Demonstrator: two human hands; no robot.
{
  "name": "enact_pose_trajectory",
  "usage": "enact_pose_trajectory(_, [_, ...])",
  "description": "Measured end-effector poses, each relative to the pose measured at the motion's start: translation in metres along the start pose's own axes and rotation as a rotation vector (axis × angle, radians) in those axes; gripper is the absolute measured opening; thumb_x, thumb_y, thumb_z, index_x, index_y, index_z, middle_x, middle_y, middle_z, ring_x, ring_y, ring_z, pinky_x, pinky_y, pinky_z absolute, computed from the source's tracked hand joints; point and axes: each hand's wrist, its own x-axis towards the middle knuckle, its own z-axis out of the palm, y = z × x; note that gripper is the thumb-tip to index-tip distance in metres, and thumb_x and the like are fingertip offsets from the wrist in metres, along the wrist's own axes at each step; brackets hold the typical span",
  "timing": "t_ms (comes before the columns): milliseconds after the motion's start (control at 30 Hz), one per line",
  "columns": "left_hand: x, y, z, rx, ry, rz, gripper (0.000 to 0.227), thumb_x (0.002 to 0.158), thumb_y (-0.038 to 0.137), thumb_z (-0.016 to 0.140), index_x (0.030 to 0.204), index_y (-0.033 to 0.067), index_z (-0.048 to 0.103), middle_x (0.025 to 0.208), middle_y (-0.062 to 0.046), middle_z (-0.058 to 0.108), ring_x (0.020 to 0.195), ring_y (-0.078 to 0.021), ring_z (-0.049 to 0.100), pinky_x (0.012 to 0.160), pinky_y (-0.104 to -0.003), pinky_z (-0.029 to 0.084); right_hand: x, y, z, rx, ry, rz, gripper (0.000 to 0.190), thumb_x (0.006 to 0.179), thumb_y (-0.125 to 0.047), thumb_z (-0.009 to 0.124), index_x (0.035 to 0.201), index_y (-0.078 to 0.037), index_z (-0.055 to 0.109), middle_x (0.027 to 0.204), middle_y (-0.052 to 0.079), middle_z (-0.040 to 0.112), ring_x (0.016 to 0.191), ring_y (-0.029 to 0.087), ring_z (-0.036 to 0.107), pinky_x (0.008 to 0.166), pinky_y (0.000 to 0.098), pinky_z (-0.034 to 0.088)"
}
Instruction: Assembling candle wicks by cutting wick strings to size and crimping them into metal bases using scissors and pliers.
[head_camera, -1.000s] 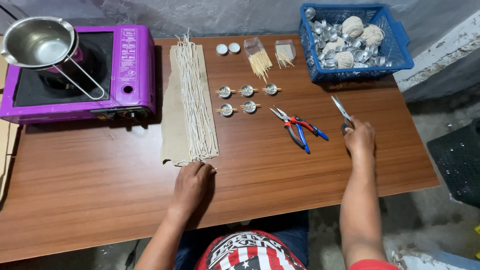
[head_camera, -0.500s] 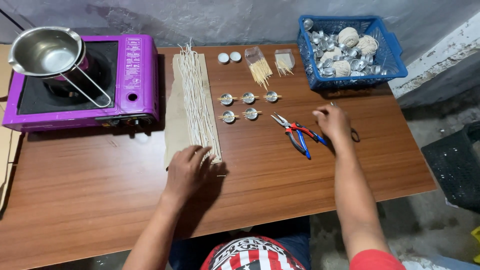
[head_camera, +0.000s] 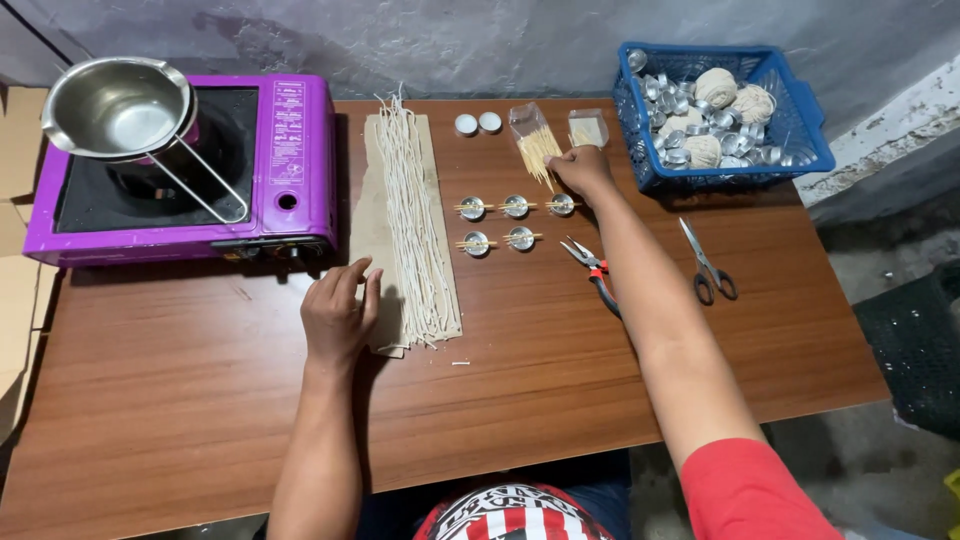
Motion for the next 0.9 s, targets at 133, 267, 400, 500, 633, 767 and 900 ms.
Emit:
enact_pose_trajectory(133, [0.002, 0.000, -0.002, 0.008, -0.014, -0.020, 0.018, 0.093, 0.021, 0.080, 0.107, 0.0094, 0.077, 0.076, -0.003, 0.067, 0.068, -0.0206, 0.069, 0.060, -0.031, 0.051, 0.005, -0.009, 0.006, -0.070, -0.023, 0.024, 0.028, 0.077, -0.044, 0.077, 0.090, -0.018, 0.080, 0.086, 0.007, 0.076, 0.094, 0.032, 0.074, 0.079, 0.0413, 0.059])
enact_pose_trajectory(267, [0.003, 0.002, -0.003, -0.010, -0.028, -0.036, 0.018, 0.094, 0.021, 0.080, 0.108, 0.0097, 0.076, 0.078, -0.002, 0.067, 0.070, -0.0194, 0.070, 0.061, -0.031, 0.052, 0.005, -0.014, 0.007, -0.102, -0.010, 0.093, 0.017, 0.075, -0.037, 0.076, 0.085, -0.024, 0.080, 0.084, 0.006, 0.076, 0.093, 0.032, 0.074, 0.077, 0.0403, 0.059])
enact_pose_trajectory(400, [-0.001, 0.000, 0.000, -0.017, -0.048, -0.031, 0.018, 0.095, 0.021, 0.078, 0.110, 0.0107, 0.076, 0.079, -0.001, 0.067, 0.070, -0.0177, 0.070, 0.061, -0.030, 0.052, -0.013, -0.030, -0.010, 0.018, -0.076, 0.099, 0.021, 0.079, -0.025, 0.073, 0.093, -0.011, 0.080, 0.083, 0.013, 0.074, 0.087, 0.031, 0.073, 0.074, 0.0415, 0.058])
enact_pose_trajectory(500, [-0.002, 0.002, 0.000, -0.034, -0.048, -0.054, 0.018, 0.094, 0.021, 0.079, 0.109, 0.0108, 0.076, 0.079, -0.001, 0.068, 0.070, -0.0181, 0.071, 0.060, -0.031, 0.052, -0.012, -0.027, -0.016, 0.035, -0.095, 0.090, 0.021, 0.082, -0.024, 0.070, 0.095, -0.009, 0.080, 0.085, 0.013, 0.076, 0.085, 0.028, 0.073, 0.071, 0.0385, 0.058])
enact_pose_trajectory(633, [-0.004, 0.001, 0.001, -0.035, -0.056, -0.053, 0.018, 0.094, 0.022, 0.078, 0.109, 0.0113, 0.076, 0.080, -0.001, 0.067, 0.071, -0.0175, 0.071, 0.060, -0.030, 0.052, 0.002, -0.010, -0.015, 0.000, -0.117, 0.101, 0.023, 0.084, -0.025, 0.069, 0.096, -0.009, 0.079, 0.084, 0.012, 0.076, 0.082, 0.029, 0.074, 0.066, 0.0394, 0.058])
enact_pose_trajectory(767, [-0.003, 0.004, -0.001, -0.044, -0.076, -0.052, 0.017, 0.094, 0.021, 0.078, 0.109, 0.0107, 0.076, 0.079, -0.001, 0.068, 0.071, -0.0181, 0.071, 0.060, -0.031, 0.052, -0.009, -0.015, -0.021, 0.004, -0.123, 0.089, 0.024, 0.085, -0.023, 0.066, 0.097, -0.006, 0.078, 0.077, 0.013, 0.072, 0.062, 0.023, 0.067, 0.056, 0.0328, 0.054])
enact_pose_trajectory(900, [-0.002, 0.004, -0.003, -0.047, -0.084, -0.057, 0.016, 0.095, 0.021, 0.077, 0.108, 0.0104, 0.076, 0.078, -0.001, 0.067, 0.070, -0.0185, 0.071, 0.059, -0.031, 0.052, -0.026, -0.027, -0.037, -0.028, -0.084, 0.029, 0.019, 0.080, -0.021, 0.066, 0.086, -0.008, 0.079, 0.066, 0.005, 0.072, 0.056, 0.016, 0.070, 0.056, 0.0286, 0.054])
